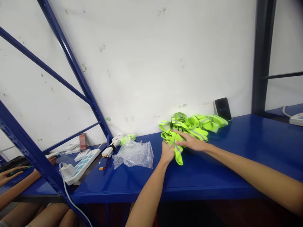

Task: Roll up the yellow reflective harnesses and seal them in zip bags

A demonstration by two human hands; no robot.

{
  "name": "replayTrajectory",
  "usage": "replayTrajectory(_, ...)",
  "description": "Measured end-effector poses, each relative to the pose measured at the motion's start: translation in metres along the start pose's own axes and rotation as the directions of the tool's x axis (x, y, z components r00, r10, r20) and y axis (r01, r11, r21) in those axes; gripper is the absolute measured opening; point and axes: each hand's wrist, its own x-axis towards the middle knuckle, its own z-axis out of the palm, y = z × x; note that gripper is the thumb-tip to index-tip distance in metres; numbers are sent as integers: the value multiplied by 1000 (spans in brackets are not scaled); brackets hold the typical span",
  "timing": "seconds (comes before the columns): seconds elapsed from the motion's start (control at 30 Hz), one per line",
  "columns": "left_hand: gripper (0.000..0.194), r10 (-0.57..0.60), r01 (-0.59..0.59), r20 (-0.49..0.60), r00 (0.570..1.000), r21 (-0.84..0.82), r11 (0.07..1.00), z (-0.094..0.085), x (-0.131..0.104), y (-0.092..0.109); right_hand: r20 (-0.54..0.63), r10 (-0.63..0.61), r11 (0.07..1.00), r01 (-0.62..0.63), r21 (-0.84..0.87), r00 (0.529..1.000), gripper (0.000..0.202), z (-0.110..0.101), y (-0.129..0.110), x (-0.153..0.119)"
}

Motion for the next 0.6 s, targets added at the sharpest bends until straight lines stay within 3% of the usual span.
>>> replayTrajectory(0.2, 44, -25, 23, 18, 1000, 84, 996, 7, -1, 4, 73, 11, 996, -17, 85, 997, 104, 4, -3, -3)
replayTrajectory(0.4, 44, -31, 11, 164, 986, 125, 992, 4, -2, 0, -3, -30, 996, 30, 88, 1000, 96, 5, -3, -2)
replayTrajectory(0.5, 49, -125, 128, 163, 979, -8, 992, 4, -2, -2, -71, 46, 985, -33, 172, 996, 81, 2, 6, 1)
replayTrajectory(0.6, 56, -250, 277, 143, 958, -229, 933, 6, -2, -6, -93, 141, 937, -103, 335, 986, 67, 0, 15, 3)
